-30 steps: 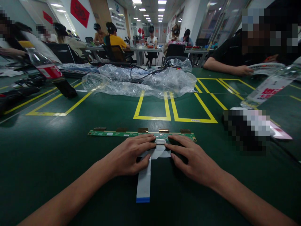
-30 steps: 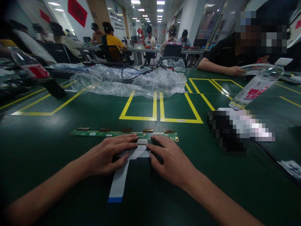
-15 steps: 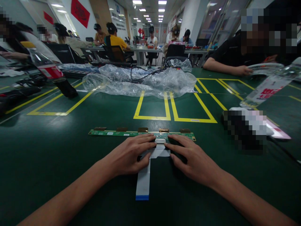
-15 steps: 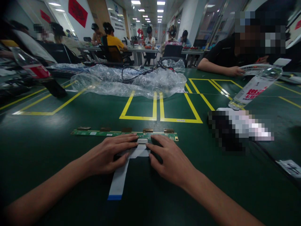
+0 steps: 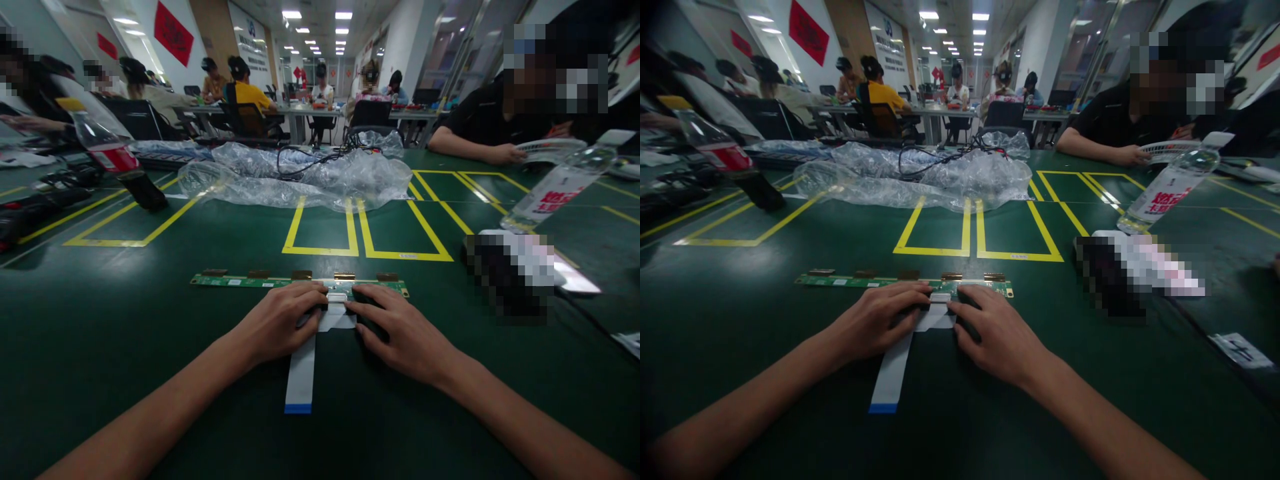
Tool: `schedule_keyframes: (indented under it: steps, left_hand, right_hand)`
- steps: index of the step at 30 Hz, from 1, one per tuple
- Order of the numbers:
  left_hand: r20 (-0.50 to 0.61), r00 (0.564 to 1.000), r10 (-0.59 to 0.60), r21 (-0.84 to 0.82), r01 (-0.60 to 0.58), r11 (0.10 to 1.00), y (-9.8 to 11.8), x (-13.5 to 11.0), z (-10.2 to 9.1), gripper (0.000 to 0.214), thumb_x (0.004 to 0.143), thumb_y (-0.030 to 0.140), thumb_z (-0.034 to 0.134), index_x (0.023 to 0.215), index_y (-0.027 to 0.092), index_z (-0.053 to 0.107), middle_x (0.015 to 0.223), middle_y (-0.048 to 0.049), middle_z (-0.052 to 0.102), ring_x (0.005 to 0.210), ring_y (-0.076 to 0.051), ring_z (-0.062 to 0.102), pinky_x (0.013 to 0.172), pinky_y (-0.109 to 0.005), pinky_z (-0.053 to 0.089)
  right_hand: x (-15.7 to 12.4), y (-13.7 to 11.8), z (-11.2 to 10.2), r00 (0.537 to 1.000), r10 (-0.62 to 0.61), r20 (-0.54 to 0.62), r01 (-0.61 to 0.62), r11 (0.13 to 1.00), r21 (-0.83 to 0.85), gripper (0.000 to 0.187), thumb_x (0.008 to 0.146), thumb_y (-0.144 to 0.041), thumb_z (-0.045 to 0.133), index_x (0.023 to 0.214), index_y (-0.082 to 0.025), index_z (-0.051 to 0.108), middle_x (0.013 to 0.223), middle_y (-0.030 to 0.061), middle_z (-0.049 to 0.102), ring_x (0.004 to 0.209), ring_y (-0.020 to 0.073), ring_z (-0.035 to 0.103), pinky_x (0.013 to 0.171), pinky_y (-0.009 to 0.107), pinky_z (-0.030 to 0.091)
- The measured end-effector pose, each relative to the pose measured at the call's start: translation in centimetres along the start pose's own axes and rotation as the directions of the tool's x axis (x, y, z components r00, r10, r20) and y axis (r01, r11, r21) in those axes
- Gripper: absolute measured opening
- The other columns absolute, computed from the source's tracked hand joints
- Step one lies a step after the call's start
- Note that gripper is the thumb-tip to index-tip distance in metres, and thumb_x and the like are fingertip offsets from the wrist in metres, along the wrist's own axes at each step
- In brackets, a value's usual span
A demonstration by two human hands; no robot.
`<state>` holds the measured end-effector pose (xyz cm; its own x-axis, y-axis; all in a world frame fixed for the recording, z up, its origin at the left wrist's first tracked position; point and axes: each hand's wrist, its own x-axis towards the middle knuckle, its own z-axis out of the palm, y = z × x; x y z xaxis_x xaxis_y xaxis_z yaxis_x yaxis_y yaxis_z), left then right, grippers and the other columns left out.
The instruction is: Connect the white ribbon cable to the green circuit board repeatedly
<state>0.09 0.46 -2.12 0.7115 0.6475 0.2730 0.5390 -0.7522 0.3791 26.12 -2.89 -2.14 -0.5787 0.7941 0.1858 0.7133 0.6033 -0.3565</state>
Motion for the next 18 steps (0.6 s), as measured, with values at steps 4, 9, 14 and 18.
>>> schedule_keyframes:
  steps: [4, 9, 14, 18]
  left_hand:
    - [-0.030, 0.999, -0.042, 0.071, 0.044, 0.997, 0.7, 0.1, 0.6, 0.039, 0.095, 0.018, 0.049, 0.133, 0.014, 0.056, 0.132, -0.0119, 0.064, 0.122, -0.024, 0.061, 0.105, -0.046, 0.054]
    - [0.013, 1.000, -0.017, 0.191, 0.014, 0.982, 1.3, -0.2, 0.9, 0.043, 0.097, 0.025, 0.049, 0.138, 0.015, 0.056, 0.142, -0.0133, 0.057, 0.129, -0.029, 0.055, 0.109, -0.051, 0.051]
    - [0.035, 0.989, -0.141, 0.222, 0.130, 0.966, 0.8, -0.5, 0.2, 0.044, 0.099, 0.032, 0.045, 0.138, 0.018, 0.058, 0.144, -0.0104, 0.057, 0.132, -0.026, 0.054, 0.113, -0.049, 0.047]
    - [-0.002, 0.950, -0.314, 0.278, 0.302, 0.912, -1.8, -1.6, -1.8, 0.045, 0.100, 0.041, 0.041, 0.132, 0.019, 0.064, 0.139, -0.0103, 0.062, 0.127, -0.028, 0.059, 0.107, -0.052, 0.051]
  right_hand:
    - [-0.1, 0.0, -0.2, 1.000, -0.018, -0.001, 0.018, 1.000, 0.010, 0.042, 0.095, -0.026, 0.057, 0.136, -0.021, 0.062, 0.149, 0.0147, 0.052, 0.139, 0.0304, 0.046, 0.114, 0.054, 0.039]
    - [-0.2, -0.2, -0.3, 0.999, -0.044, -0.005, 0.044, 0.998, 0.035, 0.041, 0.095, -0.026, 0.056, 0.136, -0.021, 0.062, 0.150, 0.0149, 0.051, 0.141, 0.0305, 0.044, 0.114, 0.055, 0.038]
    - [-0.3, -0.1, -0.5, 0.995, -0.058, -0.081, 0.062, 0.997, 0.039, 0.036, 0.095, -0.025, 0.057, 0.130, -0.024, 0.065, 0.148, 0.0127, 0.053, 0.139, 0.0315, 0.046, 0.113, 0.059, 0.038]
    - [-0.4, 0.1, -0.7, 0.993, -0.061, -0.105, 0.065, 0.997, 0.031, 0.035, 0.096, -0.023, 0.056, 0.130, -0.023, 0.065, 0.148, 0.0128, 0.053, 0.138, 0.0299, 0.046, 0.111, 0.056, 0.042]
